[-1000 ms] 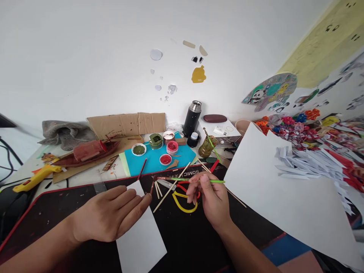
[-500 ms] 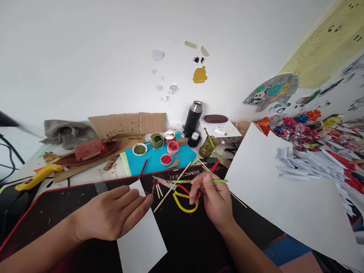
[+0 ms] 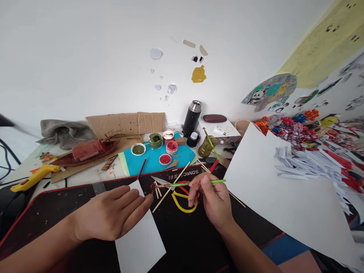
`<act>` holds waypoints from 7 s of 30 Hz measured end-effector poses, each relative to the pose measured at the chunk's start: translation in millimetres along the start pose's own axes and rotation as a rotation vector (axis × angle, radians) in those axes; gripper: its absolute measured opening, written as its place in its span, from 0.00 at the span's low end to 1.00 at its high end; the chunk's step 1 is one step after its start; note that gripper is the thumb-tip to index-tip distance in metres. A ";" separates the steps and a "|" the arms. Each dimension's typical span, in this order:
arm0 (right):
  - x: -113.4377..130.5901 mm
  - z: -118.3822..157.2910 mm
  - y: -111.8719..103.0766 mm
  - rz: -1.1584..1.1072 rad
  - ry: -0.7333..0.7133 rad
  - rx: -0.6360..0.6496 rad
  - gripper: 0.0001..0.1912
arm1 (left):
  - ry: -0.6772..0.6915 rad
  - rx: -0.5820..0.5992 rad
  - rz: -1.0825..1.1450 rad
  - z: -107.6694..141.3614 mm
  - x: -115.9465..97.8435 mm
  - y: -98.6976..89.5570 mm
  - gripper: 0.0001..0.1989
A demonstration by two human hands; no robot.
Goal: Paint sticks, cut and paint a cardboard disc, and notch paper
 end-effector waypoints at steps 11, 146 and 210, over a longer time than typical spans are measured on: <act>-2.2 -1.9 2.8 0.000 0.014 -0.016 0.27 | -0.004 -0.018 0.005 -3.0 -0.2 -1.7 0.14; -9.9 -2.3 24.7 0.547 -0.299 0.047 0.05 | -1.360 -0.171 1.213 -19.8 -17.9 12.9 0.23; -13.8 12.5 17.3 0.248 -0.204 0.029 0.20 | -1.102 -0.133 0.506 4.3 -1.5 26.4 0.13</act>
Point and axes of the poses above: each hand's wrist, its own z-axis away from the middle knuckle, its own y-axis out of the palm, x = y × z, the point moved 1 cm from there along -z, towards the middle knuckle, and after that the axes turned 8 degrees about x, right-handed, at the moved point
